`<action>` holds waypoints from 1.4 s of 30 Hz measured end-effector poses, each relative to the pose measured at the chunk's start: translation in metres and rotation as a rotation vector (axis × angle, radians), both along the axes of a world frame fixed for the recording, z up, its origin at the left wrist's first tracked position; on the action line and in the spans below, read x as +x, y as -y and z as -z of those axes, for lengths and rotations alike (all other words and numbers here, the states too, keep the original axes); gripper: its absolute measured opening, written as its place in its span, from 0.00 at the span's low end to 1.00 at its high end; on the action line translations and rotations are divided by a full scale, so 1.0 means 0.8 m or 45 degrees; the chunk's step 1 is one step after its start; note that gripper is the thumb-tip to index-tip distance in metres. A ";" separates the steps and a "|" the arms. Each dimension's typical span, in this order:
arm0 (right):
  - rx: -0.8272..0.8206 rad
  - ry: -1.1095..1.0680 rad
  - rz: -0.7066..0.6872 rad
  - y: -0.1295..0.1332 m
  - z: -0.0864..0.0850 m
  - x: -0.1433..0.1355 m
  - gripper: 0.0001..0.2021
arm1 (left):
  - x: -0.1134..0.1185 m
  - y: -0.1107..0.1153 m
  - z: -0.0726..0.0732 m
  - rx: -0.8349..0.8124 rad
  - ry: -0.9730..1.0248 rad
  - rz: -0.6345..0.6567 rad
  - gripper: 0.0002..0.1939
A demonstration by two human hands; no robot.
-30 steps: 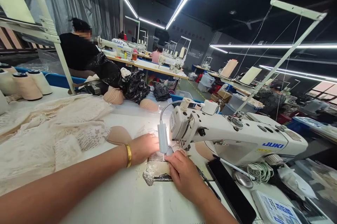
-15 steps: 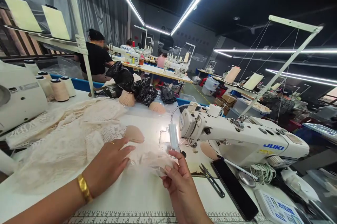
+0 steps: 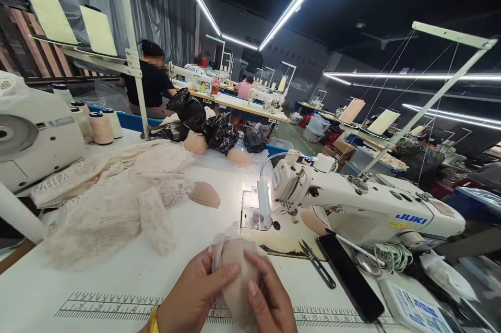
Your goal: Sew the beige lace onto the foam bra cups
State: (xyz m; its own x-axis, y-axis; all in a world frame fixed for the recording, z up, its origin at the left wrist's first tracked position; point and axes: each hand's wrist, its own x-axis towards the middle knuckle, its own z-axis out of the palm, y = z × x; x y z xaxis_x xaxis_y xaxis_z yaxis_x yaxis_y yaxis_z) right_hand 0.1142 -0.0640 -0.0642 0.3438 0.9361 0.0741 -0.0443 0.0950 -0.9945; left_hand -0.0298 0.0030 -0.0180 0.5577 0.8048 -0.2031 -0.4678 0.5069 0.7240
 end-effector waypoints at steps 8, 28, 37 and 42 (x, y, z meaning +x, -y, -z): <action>0.015 -0.535 -0.053 -0.028 -0.002 0.007 0.38 | 0.004 -0.001 0.000 -0.051 0.068 -0.041 0.24; 0.074 -0.609 0.095 -0.034 0.001 0.017 0.41 | 0.031 -0.008 0.002 -0.199 0.097 -0.293 0.22; 0.049 -0.649 0.091 -0.036 -0.001 0.022 0.43 | 0.044 -0.007 -0.013 -0.271 0.103 -0.366 0.29; 0.061 -0.614 0.074 -0.036 -0.001 0.026 0.46 | 0.048 -0.008 -0.020 -0.208 0.136 -0.216 0.23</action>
State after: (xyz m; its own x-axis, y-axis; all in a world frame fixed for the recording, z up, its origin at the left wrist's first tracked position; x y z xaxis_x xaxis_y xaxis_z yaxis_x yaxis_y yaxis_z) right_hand 0.1348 -0.0349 -0.0636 0.4012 0.9138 -0.0641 -0.4921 0.1559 -0.8565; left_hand 0.0090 0.0090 -0.0017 0.4430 0.8499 -0.2853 -0.6255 0.5210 0.5808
